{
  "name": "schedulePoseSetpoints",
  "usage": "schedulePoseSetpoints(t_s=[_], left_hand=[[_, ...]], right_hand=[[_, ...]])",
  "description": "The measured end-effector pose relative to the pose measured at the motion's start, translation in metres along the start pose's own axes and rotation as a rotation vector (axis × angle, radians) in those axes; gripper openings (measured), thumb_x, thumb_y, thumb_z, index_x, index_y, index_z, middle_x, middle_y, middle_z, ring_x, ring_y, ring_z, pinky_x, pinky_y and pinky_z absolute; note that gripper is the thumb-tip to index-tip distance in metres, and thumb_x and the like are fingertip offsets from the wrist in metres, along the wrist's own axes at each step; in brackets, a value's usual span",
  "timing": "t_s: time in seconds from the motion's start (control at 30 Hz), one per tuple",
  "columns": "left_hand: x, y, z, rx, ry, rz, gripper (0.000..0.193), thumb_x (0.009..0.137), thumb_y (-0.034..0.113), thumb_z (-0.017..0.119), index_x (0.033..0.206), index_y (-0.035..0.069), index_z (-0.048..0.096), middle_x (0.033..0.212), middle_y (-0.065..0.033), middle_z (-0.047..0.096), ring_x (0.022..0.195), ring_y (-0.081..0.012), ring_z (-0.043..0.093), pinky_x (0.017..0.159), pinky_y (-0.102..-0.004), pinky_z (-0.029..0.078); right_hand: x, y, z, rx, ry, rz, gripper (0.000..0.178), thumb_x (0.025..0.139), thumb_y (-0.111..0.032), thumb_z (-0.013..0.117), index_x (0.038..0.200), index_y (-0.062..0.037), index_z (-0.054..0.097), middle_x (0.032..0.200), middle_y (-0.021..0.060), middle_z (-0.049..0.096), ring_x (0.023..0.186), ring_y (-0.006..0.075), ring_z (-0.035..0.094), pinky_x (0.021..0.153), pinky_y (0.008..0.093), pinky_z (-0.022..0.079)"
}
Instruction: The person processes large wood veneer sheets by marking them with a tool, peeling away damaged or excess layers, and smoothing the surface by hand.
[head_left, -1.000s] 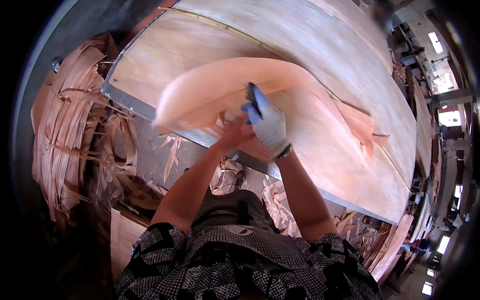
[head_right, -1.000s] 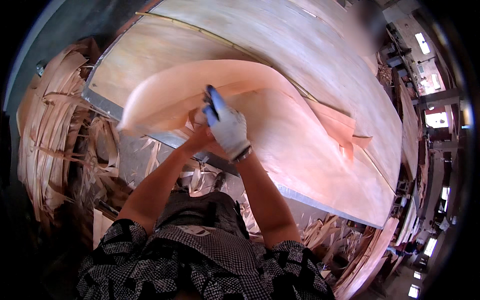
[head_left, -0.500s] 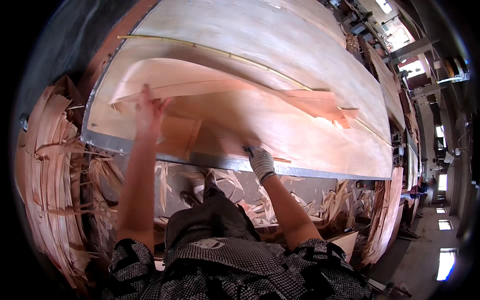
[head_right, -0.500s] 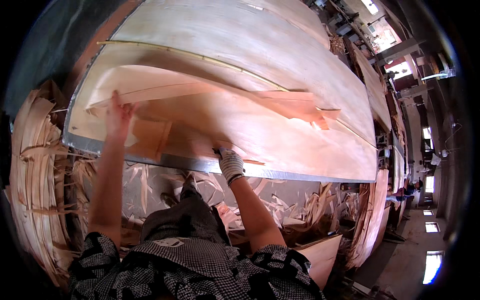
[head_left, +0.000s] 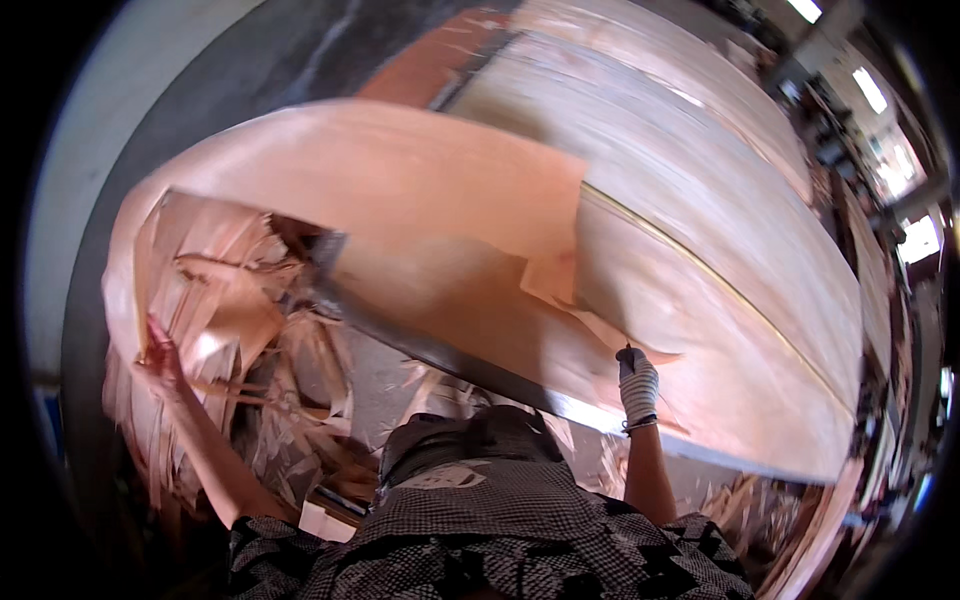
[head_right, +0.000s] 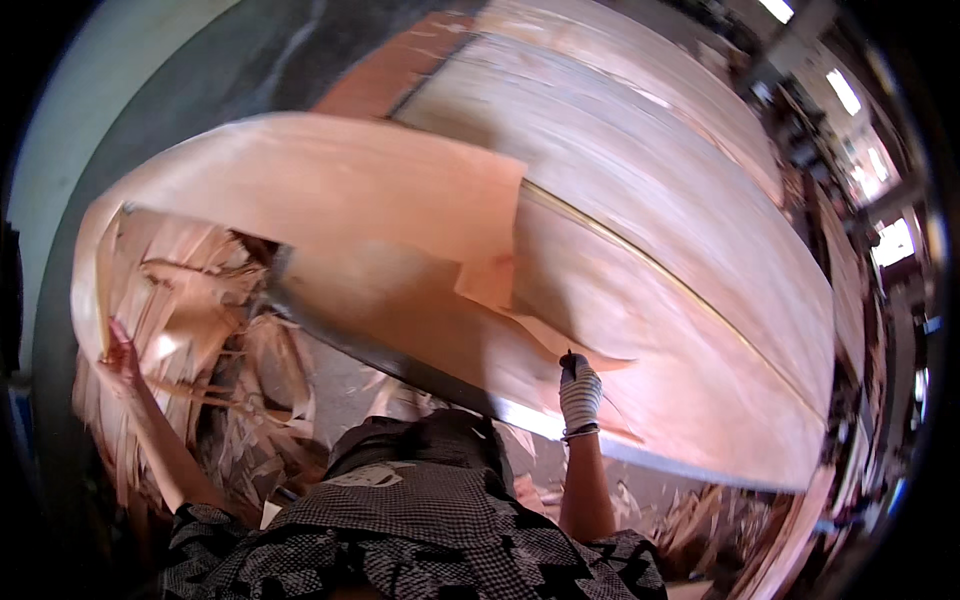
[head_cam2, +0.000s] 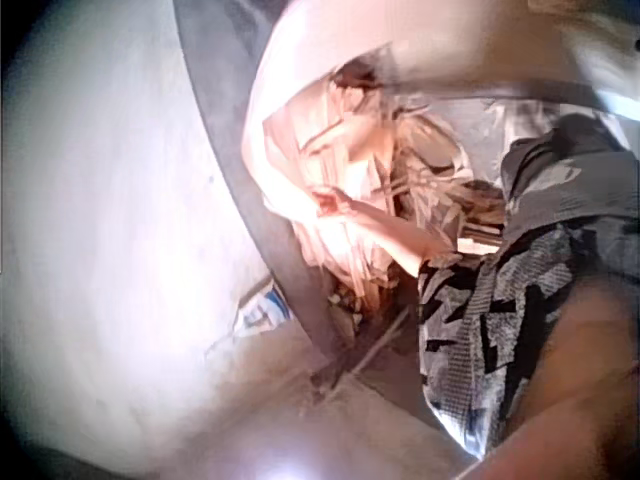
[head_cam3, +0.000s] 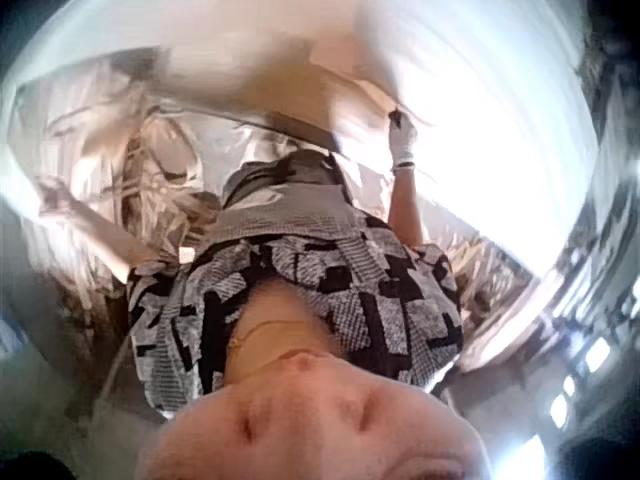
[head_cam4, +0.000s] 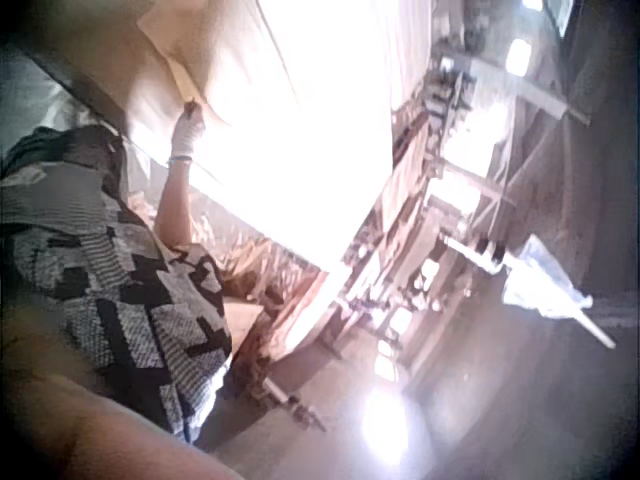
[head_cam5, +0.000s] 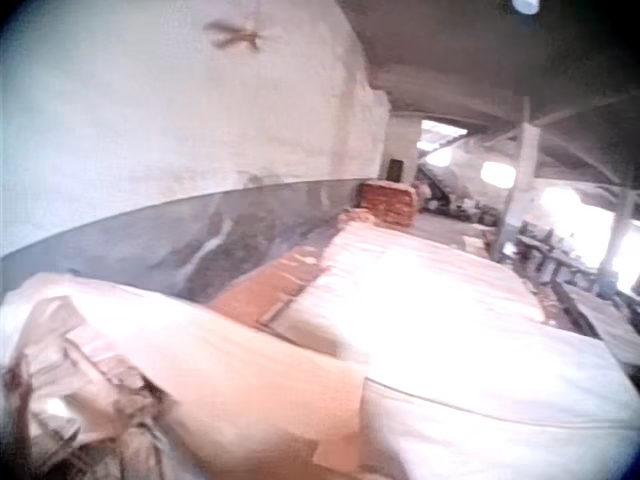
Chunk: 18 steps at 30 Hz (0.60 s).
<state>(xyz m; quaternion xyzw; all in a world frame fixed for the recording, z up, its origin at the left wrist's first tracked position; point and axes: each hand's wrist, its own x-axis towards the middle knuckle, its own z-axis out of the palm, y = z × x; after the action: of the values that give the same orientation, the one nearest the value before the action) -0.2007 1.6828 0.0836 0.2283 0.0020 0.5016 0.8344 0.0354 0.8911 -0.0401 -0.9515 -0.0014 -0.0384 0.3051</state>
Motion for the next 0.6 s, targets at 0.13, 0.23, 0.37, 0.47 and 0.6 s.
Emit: schedulePoseSetpoints(t_s=[0.13, 0.23, 0.37, 0.47, 0.6], left_hand=[[-0.031, -0.083, 0.069, 0.011, 0.287, -0.224, 0.078, 0.079, 0.056, 0.051, 0.127, -0.004, 0.034, 0.134, -0.0252, 0.032, 0.125, -0.0412, 0.027, 0.103, -0.058, 0.021], [0.039, -0.091, 0.082, 0.089, 0.348, -0.153, 0.077, 0.076, 0.059, 0.052, 0.123, 0.0, 0.04, 0.129, -0.0262, 0.036, 0.125, -0.0415, 0.028, 0.104, -0.0575, 0.021], [0.187, -0.017, 0.013, 0.079, 0.064, -0.16, 0.056, 0.083, 0.043, 0.055, 0.114, -0.003, 0.046, 0.117, -0.0241, 0.048, 0.118, -0.0396, 0.038, 0.103, -0.0531, 0.028], [0.269, -0.056, 0.012, 0.204, 0.217, -0.242, 0.038, 0.09, 0.033, 0.044, 0.1, -0.002, 0.052, 0.111, -0.0215, 0.053, 0.109, -0.0343, 0.049, 0.098, -0.0449, 0.04], [0.405, 0.011, -0.035, 0.454, -0.144, -0.572, 0.031, 0.091, 0.028, 0.042, 0.088, 0.002, 0.058, 0.089, -0.0112, 0.06, 0.08, -0.0206, 0.059, 0.069, -0.0266, 0.05]], right_hand=[[0.05, -0.085, 0.052, -0.06, -0.218, -0.16, 0.014, 0.084, -0.017, 0.051, 0.093, -0.0087, 0.058, 0.085, 0.0165, 0.063, 0.079, 0.0339, 0.06, 0.067, 0.042, 0.048], [0.085, -0.169, 0.099, -0.18, -0.291, -0.318, 0.016, 0.083, -0.016, 0.051, 0.096, -0.0087, 0.057, 0.09, 0.0163, 0.062, 0.084, 0.0333, 0.06, 0.072, 0.0422, 0.048], [0.114, -0.266, 0.162, -0.067, -0.289, -0.453, 0.019, 0.08, -0.008, 0.053, 0.098, -0.0034, 0.057, 0.099, 0.0173, 0.06, 0.093, 0.0329, 0.057, 0.081, 0.0406, 0.045], [0.126, -0.308, 0.186, 0.006, -0.214, -0.384, 0.021, 0.08, -0.005, 0.052, 0.1, -0.0012, 0.057, 0.103, 0.0177, 0.058, 0.095, 0.0329, 0.056, 0.086, 0.0389, 0.043], [0.133, -0.404, 0.245, -0.055, -0.211, -0.612, 0.021, 0.079, -0.005, 0.053, 0.099, -0.0013, 0.056, 0.105, 0.0178, 0.057, 0.098, 0.0342, 0.054, 0.086, 0.0379, 0.043]])
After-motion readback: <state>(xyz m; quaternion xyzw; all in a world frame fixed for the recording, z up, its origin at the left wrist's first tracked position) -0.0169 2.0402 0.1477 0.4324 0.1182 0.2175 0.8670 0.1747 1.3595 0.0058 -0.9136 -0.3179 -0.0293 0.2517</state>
